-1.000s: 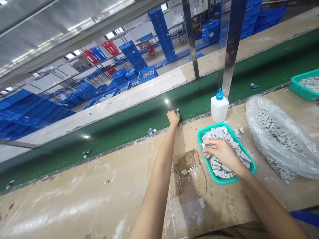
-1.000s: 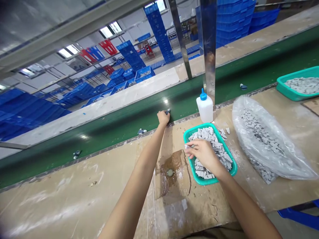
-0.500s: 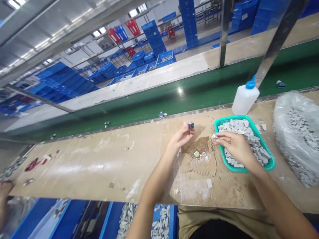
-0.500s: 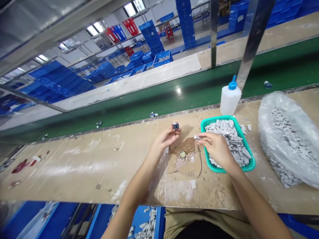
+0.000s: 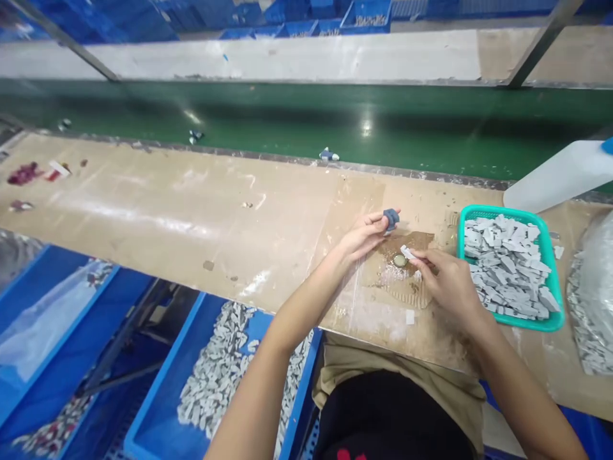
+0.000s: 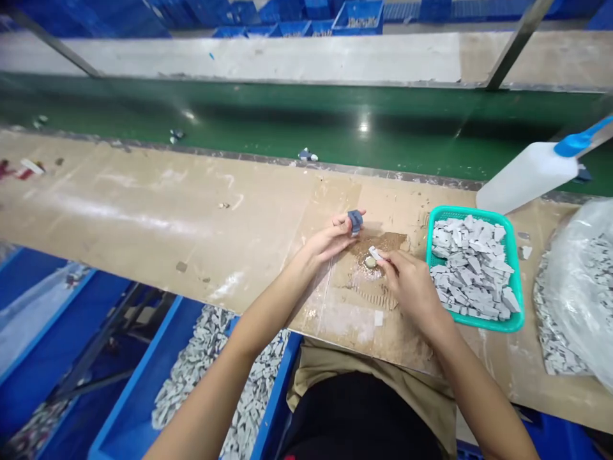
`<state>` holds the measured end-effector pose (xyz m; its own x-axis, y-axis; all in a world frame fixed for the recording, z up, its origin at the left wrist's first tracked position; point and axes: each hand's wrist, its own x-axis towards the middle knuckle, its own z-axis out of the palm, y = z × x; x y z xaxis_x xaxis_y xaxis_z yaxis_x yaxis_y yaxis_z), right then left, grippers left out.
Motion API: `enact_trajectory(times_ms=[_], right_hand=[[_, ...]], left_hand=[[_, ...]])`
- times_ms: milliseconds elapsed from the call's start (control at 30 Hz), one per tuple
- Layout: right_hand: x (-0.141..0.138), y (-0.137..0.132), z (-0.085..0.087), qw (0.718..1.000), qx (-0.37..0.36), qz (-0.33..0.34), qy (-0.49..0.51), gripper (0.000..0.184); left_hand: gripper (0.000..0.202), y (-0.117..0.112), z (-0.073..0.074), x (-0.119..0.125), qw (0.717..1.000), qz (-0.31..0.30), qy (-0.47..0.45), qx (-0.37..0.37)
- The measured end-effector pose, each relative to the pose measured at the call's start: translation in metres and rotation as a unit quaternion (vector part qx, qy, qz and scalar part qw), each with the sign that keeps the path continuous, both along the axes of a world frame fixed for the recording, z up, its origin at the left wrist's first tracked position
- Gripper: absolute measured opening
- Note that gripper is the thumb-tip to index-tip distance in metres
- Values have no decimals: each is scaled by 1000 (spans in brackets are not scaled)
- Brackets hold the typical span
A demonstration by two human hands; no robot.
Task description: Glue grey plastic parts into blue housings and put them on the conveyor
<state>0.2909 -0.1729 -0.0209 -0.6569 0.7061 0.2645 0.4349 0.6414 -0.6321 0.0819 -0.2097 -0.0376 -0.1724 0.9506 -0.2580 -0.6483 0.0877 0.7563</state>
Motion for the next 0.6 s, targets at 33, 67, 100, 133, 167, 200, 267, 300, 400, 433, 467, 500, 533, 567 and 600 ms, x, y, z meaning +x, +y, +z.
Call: enact_trajectory(times_ms=[33, 67, 100, 133, 167, 200, 267, 300, 400, 433, 467, 500, 533, 567, 600], right_hand=[[0, 0, -1, 1000, 25, 13, -5, 22], [1, 0, -1, 999, 45, 26, -9, 22], [1, -1, -1, 997, 62, 37, -10, 23], [1, -1, -1, 996, 76, 46, -11, 23], [1, -1, -2, 995, 88, 52, -14, 23], [1, -1, -2, 993, 98, 57, -20, 23], [0, -1, -1, 990, 118, 69, -37, 23], [0, -1, -1, 988, 126, 74, -45, 23], [0, -1, 0, 985, 143, 84, -56, 22], [0, -1, 0, 984, 146, 86, -56, 21], [0, -1, 0, 984, 148, 86, -58, 21], [0, -1, 0, 983, 148, 88, -60, 21], [0, -1, 1, 983, 147, 88, -64, 20], [0, -1, 0, 983, 145, 88, -67, 21], [0, -1, 0, 984, 142, 87, -70, 21]], left_hand=[[32, 2, 1, 0, 1000, -4, 1, 9], [34, 4, 2, -1, 1000, -4, -1, 19], [36, 6, 2, -3, 1000, 1, -5, 28], [37, 8, 2, -5, 999, 10, -8, 35], [38, 9, 2, -6, 999, 21, -10, 39], [39, 10, 2, -8, 999, 29, -11, 41], [39, 11, 1, -11, 999, 38, -9, 38], [39, 11, 1, -12, 999, 37, -7, 35], [36, 13, -1, -14, 999, 31, 1, 24], [34, 14, -1, -14, 999, 30, 7, 21], [33, 15, -2, -14, 999, 29, 15, 19], [33, 15, -3, -14, 999, 28, 25, 17], [33, 15, -3, -14, 999, 28, 35, 16], [33, 15, -3, -14, 999, 26, 44, 16], [34, 15, -3, -14, 998, 24, 52, 16]])
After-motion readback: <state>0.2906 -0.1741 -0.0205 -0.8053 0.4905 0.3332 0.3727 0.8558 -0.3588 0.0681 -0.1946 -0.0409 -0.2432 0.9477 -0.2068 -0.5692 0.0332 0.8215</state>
